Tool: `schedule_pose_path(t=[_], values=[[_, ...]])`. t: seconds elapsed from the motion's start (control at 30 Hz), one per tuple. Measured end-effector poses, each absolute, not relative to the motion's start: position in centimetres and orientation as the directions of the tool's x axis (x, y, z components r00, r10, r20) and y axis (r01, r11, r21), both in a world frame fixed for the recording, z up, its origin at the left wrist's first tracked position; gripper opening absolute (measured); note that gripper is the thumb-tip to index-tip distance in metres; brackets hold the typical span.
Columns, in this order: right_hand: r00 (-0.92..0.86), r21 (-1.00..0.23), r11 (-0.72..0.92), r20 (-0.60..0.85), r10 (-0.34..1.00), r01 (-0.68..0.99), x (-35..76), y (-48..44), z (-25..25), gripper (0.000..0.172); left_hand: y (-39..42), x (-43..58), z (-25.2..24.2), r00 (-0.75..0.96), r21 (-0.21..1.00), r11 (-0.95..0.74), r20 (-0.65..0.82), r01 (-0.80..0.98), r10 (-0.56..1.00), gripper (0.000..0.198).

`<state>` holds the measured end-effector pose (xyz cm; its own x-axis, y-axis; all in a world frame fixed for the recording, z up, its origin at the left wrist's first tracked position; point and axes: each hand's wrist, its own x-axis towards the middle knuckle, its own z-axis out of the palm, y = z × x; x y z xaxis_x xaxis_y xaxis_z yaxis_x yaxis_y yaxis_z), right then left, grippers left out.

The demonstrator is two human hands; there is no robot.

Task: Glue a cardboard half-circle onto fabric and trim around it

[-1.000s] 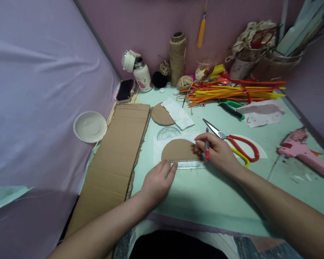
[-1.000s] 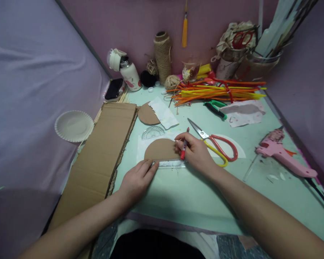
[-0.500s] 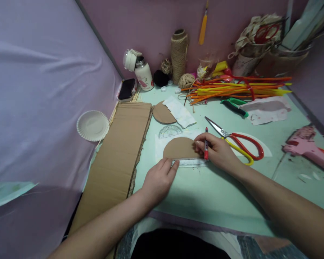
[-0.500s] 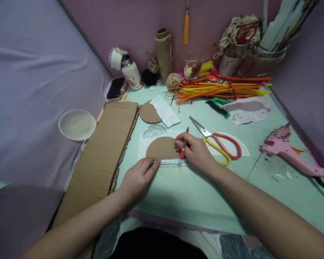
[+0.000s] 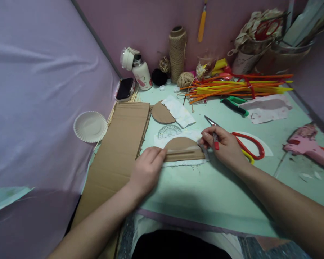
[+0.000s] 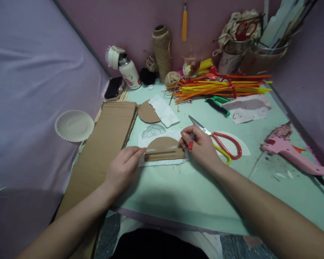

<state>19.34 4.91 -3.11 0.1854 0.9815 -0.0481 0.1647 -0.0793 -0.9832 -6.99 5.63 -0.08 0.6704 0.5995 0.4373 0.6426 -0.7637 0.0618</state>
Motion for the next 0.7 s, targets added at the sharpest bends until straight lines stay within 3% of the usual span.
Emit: schedule_pose_path(t=[0.2, 0.37, 0.47, 0.6, 0.7], values=[[0.179, -0.987, -0.074, -0.048, 0.983, 0.145, 19.2, 4.9, -2.8, 0.024, 7.4, -7.9, 0.9, 0.530, 0.385, -0.614, 0.310, 0.689, 0.789, 0.022], [0.146, -0.990, -0.090, -0.073, 0.987, 0.111, 19.0, 4.7, -2.9, 0.030, 7.8, -7.9, 0.5, 0.482, 0.487, -0.532, 0.236, 0.693, 0.844, 0.021], [0.146, -0.991, -0.093, -0.078, 0.986, 0.098, 18.9, 4.7, -2.8, 0.031, 7.8, -8.0, 0.5, 0.530, 0.394, -0.585, 0.249, 0.709, 0.811, 0.022], [0.146, -0.991, -0.093, -0.078, 0.986, 0.098, 18.9, 4.6, -2.7, 0.029, 7.0, -7.9, 0.7, 0.721, 0.138, -0.800, 0.363, 0.584, 0.590, 0.024], [0.134, -0.991, -0.097, -0.083, 0.988, 0.098, 18.8, 4.5, -2.9, 0.027, 5.2, -7.3, 0.5, 0.813, 0.047, -0.878, 0.357, 0.476, 0.459, 0.024]])
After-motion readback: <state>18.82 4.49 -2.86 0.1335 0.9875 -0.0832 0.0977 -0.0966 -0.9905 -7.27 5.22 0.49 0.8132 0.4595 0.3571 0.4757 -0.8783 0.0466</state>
